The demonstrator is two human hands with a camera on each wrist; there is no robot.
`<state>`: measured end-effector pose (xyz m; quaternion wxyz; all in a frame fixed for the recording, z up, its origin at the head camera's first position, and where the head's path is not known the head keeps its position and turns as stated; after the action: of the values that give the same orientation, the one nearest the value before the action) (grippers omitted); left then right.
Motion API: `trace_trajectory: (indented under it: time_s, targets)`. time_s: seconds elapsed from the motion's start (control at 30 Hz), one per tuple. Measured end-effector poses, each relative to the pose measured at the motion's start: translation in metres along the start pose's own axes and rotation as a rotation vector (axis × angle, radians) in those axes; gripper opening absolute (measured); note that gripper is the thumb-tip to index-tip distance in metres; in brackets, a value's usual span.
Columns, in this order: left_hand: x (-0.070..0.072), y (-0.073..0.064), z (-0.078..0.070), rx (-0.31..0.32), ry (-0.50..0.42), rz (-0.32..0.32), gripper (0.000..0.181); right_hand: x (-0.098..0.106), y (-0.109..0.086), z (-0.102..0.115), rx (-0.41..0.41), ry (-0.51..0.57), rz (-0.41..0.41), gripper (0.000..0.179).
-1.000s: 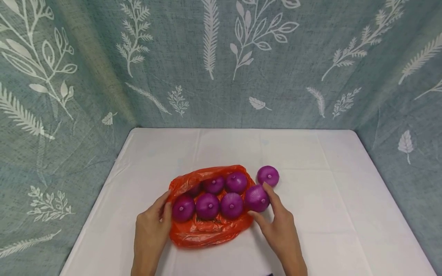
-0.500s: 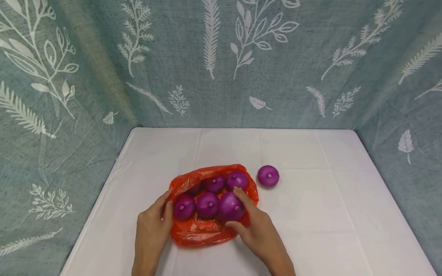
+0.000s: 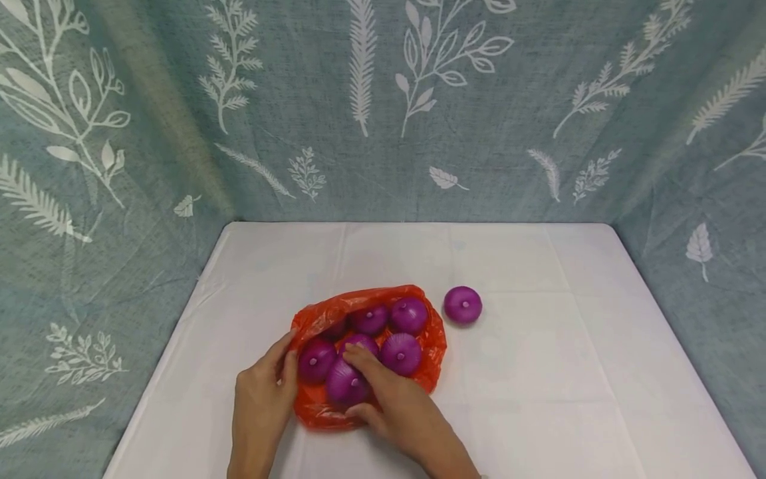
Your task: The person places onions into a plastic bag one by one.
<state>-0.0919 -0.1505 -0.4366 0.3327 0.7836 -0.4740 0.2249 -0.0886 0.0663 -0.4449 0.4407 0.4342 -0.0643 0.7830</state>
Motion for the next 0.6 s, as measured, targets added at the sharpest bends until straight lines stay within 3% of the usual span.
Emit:
trace_trajectory:
  time_s: [0.2,0.6]
  targets:
    - [0.001,0.001,0.0,-0.016,0.004,-0.009,0.034,-0.011,0.006,0.003,0.088,-0.048,0.027,0.078]
    - [0.0,0.0,-0.001,-0.028,0.014,-0.005,0.034,-0.027,0.013,0.006,0.096,-0.067,0.139,0.074]
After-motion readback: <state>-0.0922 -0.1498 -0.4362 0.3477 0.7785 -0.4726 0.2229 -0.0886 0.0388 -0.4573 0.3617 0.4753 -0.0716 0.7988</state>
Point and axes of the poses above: each hand's wrist, its own y-axis towards the middle knuckle, its own x-axis out of the back of the hand, z = x × y, the point moved 3 cm from there along y, towards the middle knuckle, and after that the axes turned 7 degrees about x, right-handed, at the moved point
